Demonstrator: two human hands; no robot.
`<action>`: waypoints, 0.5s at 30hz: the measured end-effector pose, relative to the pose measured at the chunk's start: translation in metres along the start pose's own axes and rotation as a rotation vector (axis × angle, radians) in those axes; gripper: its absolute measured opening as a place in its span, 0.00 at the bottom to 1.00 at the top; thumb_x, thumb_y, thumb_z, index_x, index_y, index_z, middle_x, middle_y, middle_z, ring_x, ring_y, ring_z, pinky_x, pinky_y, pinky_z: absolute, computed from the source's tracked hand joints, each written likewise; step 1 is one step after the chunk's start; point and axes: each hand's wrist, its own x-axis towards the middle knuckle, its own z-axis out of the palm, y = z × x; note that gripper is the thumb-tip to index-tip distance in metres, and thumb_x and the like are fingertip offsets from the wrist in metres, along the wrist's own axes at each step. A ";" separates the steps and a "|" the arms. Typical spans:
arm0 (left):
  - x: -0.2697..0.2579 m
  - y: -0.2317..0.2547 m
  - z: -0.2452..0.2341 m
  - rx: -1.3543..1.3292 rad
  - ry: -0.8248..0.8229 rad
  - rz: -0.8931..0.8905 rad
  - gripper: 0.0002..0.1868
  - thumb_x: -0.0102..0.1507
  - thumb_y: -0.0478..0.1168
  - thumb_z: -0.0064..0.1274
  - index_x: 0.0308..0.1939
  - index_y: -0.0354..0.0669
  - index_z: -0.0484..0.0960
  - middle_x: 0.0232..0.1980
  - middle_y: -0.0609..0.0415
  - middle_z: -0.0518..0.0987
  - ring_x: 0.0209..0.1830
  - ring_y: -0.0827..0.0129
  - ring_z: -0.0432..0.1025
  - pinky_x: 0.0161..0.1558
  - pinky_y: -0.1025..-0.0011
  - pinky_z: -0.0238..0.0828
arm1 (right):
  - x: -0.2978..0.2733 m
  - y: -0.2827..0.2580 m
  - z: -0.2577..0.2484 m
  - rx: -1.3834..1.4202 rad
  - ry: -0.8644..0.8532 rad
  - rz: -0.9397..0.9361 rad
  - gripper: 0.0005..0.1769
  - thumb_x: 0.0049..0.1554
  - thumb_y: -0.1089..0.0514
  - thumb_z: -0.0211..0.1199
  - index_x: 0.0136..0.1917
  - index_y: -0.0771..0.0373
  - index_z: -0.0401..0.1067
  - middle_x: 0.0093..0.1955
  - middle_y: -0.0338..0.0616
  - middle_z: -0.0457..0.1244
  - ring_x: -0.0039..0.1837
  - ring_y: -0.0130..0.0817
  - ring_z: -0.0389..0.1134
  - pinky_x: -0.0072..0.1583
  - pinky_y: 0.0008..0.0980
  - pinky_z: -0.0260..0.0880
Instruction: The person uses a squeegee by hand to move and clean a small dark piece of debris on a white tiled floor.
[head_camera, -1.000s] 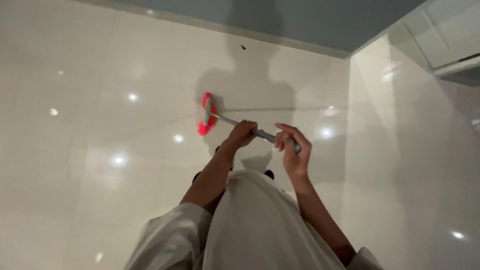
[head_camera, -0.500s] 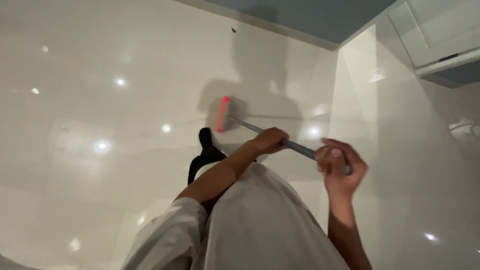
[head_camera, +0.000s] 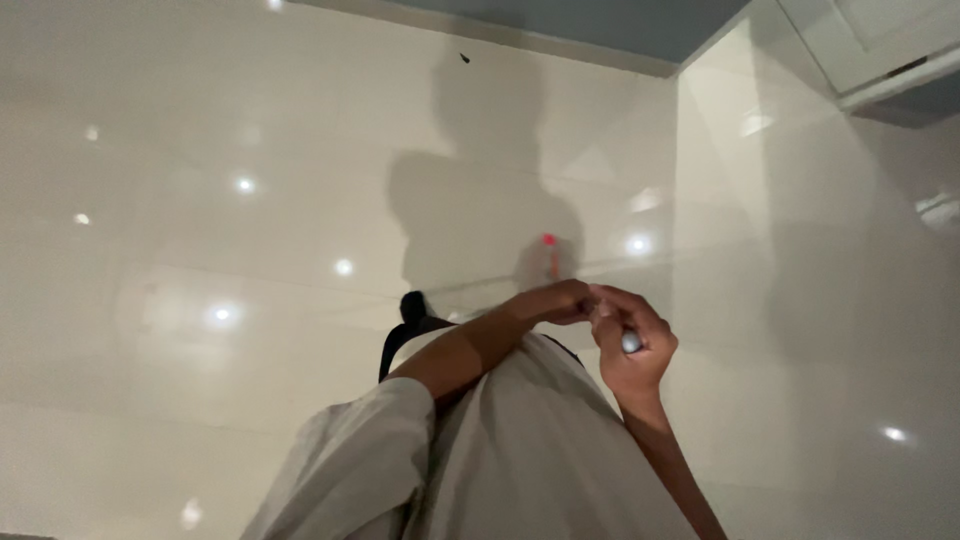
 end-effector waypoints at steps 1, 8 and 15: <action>-0.008 -0.003 -0.002 0.256 0.014 -0.030 0.13 0.61 0.45 0.60 0.43 0.40 0.82 0.40 0.49 0.82 0.39 0.61 0.74 0.44 0.61 0.71 | 0.001 0.002 0.001 0.044 0.028 -0.009 0.16 0.60 0.76 0.50 0.59 0.73 0.73 0.32 0.36 0.61 0.33 0.20 0.58 0.37 0.23 0.59; -0.036 0.010 -0.027 0.436 0.111 0.018 0.13 0.58 0.45 0.62 0.38 0.39 0.83 0.36 0.44 0.82 0.37 0.52 0.75 0.41 0.58 0.70 | 0.003 -0.009 0.010 0.229 0.142 -0.019 0.18 0.63 0.78 0.41 0.60 0.76 0.69 0.27 0.36 0.54 0.30 0.23 0.52 0.38 0.30 0.59; -0.086 0.011 -0.072 0.454 0.172 -0.165 0.12 0.59 0.48 0.60 0.31 0.43 0.81 0.30 0.47 0.81 0.34 0.51 0.76 0.41 0.57 0.70 | 0.008 0.004 0.041 0.370 0.129 -0.002 0.14 0.67 0.75 0.45 0.58 0.75 0.70 0.26 0.34 0.52 0.29 0.22 0.50 0.38 0.30 0.57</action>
